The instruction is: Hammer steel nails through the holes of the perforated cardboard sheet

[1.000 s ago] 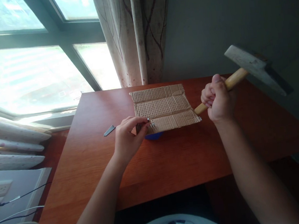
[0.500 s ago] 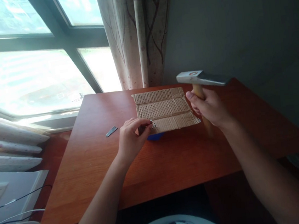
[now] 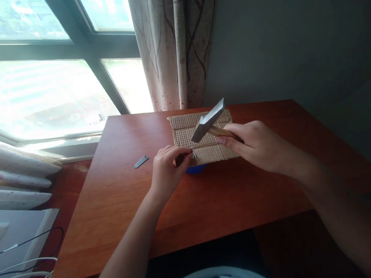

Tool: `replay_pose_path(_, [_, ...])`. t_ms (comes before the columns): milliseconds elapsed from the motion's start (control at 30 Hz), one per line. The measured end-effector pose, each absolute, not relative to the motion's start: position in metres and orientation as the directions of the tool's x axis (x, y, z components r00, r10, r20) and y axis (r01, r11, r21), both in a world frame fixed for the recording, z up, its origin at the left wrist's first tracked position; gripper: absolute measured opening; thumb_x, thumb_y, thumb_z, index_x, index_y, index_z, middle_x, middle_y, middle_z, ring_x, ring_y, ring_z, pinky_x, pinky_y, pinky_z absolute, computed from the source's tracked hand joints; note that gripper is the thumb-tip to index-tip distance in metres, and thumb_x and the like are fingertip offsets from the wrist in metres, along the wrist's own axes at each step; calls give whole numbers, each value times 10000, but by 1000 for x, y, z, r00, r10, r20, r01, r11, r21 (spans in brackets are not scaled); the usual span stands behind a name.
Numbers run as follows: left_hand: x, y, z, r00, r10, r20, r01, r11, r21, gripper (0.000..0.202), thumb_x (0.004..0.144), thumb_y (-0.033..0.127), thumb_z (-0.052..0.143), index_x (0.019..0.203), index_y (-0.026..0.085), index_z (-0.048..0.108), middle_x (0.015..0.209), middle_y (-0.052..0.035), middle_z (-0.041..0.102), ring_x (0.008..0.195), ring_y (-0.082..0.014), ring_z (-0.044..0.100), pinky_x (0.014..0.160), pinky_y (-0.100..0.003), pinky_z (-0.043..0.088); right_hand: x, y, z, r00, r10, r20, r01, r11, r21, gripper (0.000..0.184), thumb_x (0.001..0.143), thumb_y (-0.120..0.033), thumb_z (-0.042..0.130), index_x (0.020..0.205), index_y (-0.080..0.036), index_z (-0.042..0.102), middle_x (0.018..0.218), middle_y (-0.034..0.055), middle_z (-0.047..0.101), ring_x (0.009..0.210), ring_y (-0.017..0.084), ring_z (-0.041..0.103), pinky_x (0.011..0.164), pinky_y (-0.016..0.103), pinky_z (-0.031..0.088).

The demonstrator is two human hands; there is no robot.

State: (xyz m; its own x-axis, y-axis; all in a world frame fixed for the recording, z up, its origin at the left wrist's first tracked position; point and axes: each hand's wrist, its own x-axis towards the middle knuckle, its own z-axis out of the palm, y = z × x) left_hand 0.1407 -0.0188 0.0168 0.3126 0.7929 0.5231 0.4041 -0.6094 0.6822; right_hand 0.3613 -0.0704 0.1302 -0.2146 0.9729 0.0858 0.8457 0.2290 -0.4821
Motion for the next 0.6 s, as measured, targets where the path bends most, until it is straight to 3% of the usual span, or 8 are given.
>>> replay_pose_path(233, [141,-19,18,307,803,511,410,-597,690,42,836,205,689,829,213,730,752,-11,718,706,-165,638,702,-304,507,352,-69,131,-217,976,-29,879,182,-441,384,1002,-453,462,703,-212,468,618,-14,530,541,120,442,542,294,261])
replay_pose_path(467, [140,-19,17,298,804,514,402,-594,696,32,828,211,702,831,212,734,763,-9,724,711,-163,645,705,-299,506,350,-71,134,-228,973,47,882,227,-414,360,1011,-440,448,734,-212,455,640,-10,549,559,122,453,554,290,266])
replay_pose_path(600, [140,-18,17,310,806,504,426,-592,684,39,826,221,698,800,212,725,743,-8,715,698,-164,632,685,-297,498,349,-71,130,-238,971,-5,904,220,-367,386,1007,-464,445,714,-213,458,625,-3,541,546,128,442,551,294,255])
